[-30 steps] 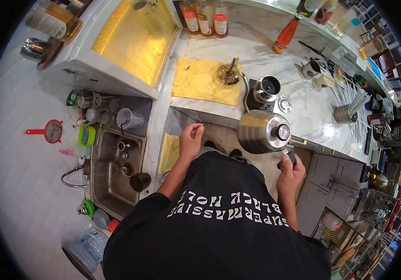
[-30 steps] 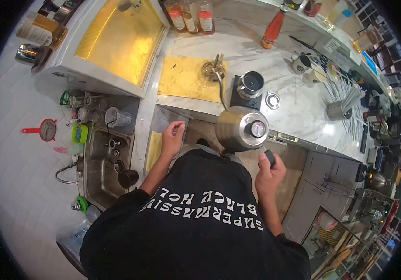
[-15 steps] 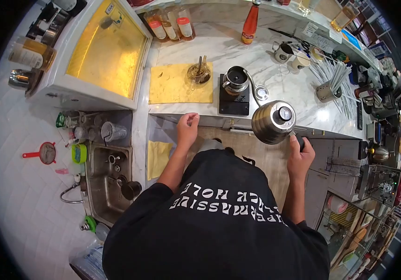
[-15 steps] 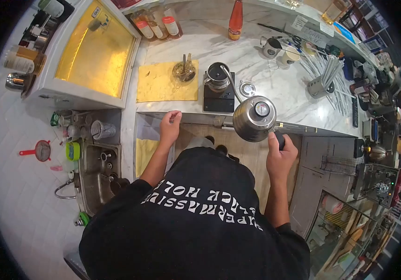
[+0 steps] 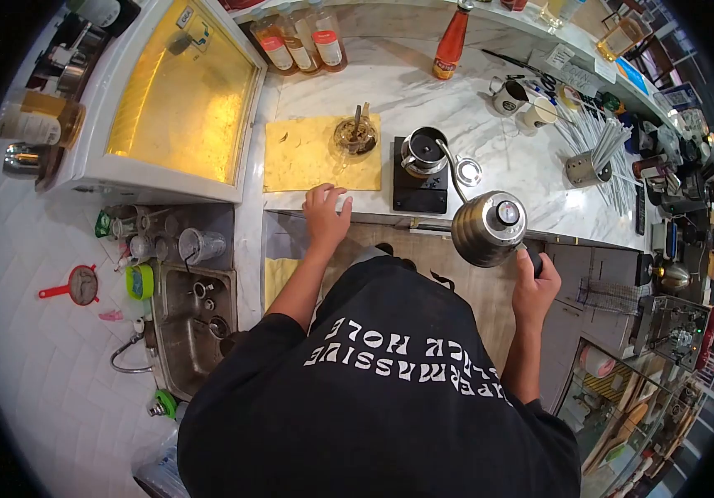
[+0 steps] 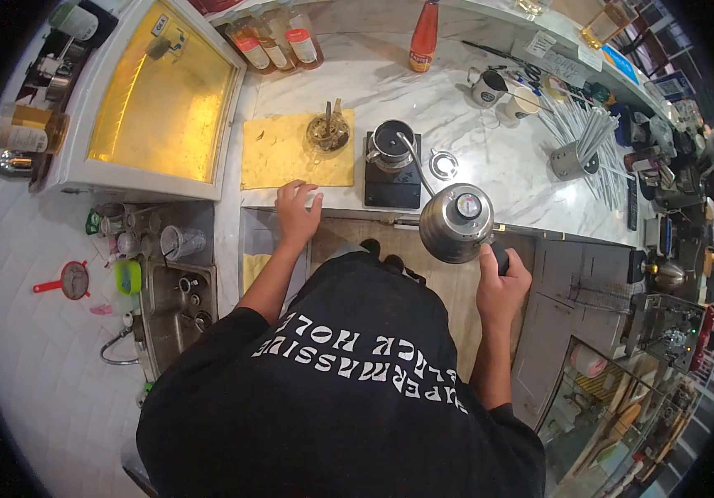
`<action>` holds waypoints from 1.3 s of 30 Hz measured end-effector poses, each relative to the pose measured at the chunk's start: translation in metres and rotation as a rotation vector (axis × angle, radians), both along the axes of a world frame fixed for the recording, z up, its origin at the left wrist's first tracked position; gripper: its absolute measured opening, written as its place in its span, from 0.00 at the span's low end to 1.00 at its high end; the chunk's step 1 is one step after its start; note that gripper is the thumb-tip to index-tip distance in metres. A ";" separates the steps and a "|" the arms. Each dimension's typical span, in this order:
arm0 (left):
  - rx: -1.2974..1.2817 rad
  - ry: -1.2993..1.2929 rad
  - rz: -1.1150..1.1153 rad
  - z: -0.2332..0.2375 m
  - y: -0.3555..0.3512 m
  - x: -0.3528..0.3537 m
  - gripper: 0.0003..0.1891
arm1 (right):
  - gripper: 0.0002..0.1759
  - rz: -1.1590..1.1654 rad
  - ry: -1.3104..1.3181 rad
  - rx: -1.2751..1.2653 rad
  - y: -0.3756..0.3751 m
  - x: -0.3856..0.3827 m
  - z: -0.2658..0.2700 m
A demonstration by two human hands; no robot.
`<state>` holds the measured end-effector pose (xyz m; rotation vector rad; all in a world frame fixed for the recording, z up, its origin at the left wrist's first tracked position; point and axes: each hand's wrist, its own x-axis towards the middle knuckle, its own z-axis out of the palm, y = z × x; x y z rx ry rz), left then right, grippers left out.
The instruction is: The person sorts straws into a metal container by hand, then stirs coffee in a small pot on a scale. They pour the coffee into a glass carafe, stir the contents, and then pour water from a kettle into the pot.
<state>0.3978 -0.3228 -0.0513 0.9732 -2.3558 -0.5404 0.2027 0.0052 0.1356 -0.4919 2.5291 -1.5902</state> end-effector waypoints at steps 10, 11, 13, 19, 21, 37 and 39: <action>-0.160 -0.048 -0.393 -0.014 -0.017 -0.042 0.16 | 0.20 -0.059 0.031 0.094 -0.002 0.010 0.008; -0.176 -0.054 -0.415 -0.017 -0.020 -0.043 0.16 | 0.20 -0.066 0.038 0.095 -0.003 0.011 0.008; -0.192 -0.055 -0.463 -0.020 -0.025 -0.043 0.17 | 0.20 -0.078 0.041 0.097 -0.004 0.015 0.005; -0.181 -0.122 -0.542 -0.030 -0.033 -0.039 0.18 | 0.21 -0.107 0.070 0.107 -0.007 0.020 0.003; -0.194 -0.133 -0.550 -0.032 -0.034 -0.037 0.19 | 0.21 -0.114 0.085 0.123 -0.008 0.023 0.008; -0.205 -0.108 -0.545 -0.040 -0.035 -0.036 0.19 | 0.18 -0.162 0.118 0.071 -0.019 0.032 0.020; -0.200 -0.100 -0.548 -0.040 -0.035 -0.035 0.19 | 0.18 -0.173 0.113 0.069 -0.020 0.033 0.024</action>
